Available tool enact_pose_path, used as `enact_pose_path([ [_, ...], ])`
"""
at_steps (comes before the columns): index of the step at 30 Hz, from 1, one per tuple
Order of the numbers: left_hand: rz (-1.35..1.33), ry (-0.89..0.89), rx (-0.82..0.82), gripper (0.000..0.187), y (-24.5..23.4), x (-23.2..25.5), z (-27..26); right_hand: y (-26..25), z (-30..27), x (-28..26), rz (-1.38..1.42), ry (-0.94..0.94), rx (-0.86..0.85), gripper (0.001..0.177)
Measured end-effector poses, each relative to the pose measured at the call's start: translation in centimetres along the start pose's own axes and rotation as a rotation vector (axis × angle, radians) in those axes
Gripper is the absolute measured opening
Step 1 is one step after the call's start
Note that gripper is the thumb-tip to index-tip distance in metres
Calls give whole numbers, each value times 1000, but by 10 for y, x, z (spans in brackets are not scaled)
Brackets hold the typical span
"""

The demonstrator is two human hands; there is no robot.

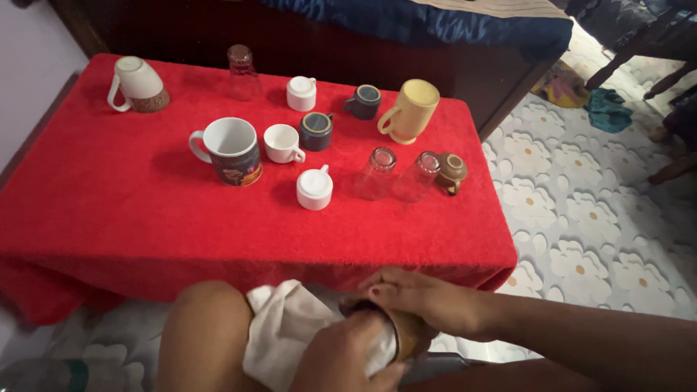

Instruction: The person wipes several cups and mugs with a white cloth on a red table. They handle a brown cup, a white mug, and a small white cup, wiping the inside and outside surfaces before placing them back on the table.

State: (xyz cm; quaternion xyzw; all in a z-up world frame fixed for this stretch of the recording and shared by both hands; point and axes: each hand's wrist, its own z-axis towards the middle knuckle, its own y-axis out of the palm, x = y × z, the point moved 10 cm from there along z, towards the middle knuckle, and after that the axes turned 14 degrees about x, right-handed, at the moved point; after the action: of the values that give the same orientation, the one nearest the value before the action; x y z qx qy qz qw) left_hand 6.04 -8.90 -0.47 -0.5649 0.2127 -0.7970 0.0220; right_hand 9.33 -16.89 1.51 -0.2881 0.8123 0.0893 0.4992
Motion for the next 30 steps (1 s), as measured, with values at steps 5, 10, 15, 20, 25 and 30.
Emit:
enact_pose_path([
  [5, 315, -85, -266, 43, 14, -13, -9, 5, -5, 28, -17, 267, 0, 53],
  [10, -420, -336, 53, 48, -8, 0, 6, 5, -6, 7, 115, 257, 32, 56],
  [15, 6, -157, 13, 44, -11, 5, 3, 6, -10, 3, 105, 304, 74, 66],
  [20, 238, 72, -173, 39, 3, 8, -2, 11, -12, 4, 92, 286, 42, 71],
  [25, 179, 141, -30, 30, -9, 14, 2, 0, 0, 20, 245, 265, 67, 70],
  [30, 207, 173, -33, 21, -16, 13, 1, -19, 21, 56, 372, 276, 122, 55],
])
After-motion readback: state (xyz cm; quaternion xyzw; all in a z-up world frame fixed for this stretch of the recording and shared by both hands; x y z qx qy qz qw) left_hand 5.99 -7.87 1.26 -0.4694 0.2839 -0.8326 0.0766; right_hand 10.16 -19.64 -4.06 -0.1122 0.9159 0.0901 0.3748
